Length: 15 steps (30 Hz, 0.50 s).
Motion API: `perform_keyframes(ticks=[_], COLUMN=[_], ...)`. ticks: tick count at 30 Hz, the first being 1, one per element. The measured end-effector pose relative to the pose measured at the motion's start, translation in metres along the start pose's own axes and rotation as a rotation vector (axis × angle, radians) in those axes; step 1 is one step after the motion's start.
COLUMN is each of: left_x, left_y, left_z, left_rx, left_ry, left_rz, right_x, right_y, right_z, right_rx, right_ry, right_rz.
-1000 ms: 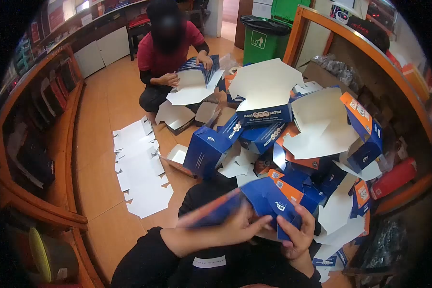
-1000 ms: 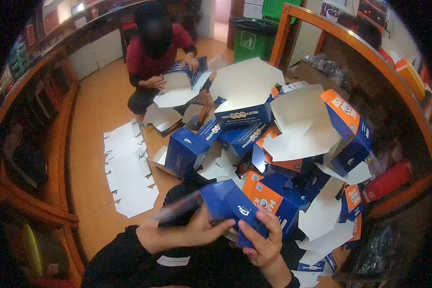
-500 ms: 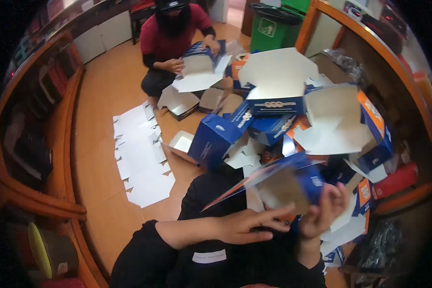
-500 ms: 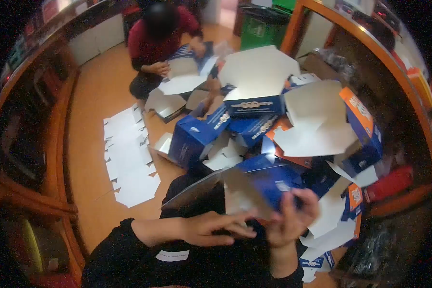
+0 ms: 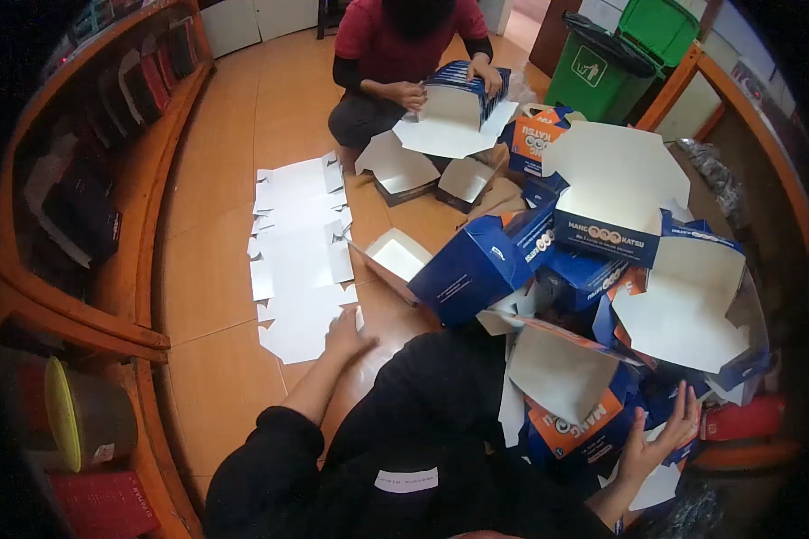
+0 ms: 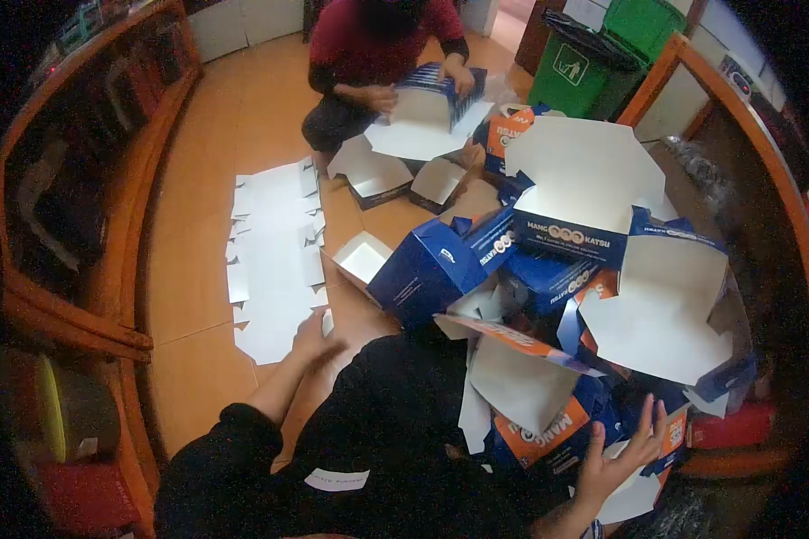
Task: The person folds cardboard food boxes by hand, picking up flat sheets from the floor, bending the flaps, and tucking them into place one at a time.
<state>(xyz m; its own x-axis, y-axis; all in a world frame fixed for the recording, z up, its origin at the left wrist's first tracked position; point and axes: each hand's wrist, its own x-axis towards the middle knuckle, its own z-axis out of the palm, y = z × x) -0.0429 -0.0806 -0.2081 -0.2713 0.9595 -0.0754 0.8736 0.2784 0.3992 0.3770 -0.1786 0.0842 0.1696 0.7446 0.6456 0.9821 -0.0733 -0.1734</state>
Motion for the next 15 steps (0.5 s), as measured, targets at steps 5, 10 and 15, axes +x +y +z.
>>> perform_keyframes(ticks=[5, 10, 15], left_x=[0.001, 0.033, 0.011], left_y=[-0.030, -0.077, -0.001], left_z=[0.045, 0.063, -0.011], left_rx=[0.400, 0.221, 0.331], left_ry=[-0.090, -0.399, -0.400], left_rz=[-0.017, 0.066, -0.073], right_x=[-0.007, -0.010, -0.013], right_y=[0.012, 0.008, 0.012], right_z=[-0.003, -0.009, -0.001], right_rx=[0.037, 0.151, 0.239], right_ry=[0.090, 0.163, 0.224], right_rz=[-0.038, -0.043, -0.104])
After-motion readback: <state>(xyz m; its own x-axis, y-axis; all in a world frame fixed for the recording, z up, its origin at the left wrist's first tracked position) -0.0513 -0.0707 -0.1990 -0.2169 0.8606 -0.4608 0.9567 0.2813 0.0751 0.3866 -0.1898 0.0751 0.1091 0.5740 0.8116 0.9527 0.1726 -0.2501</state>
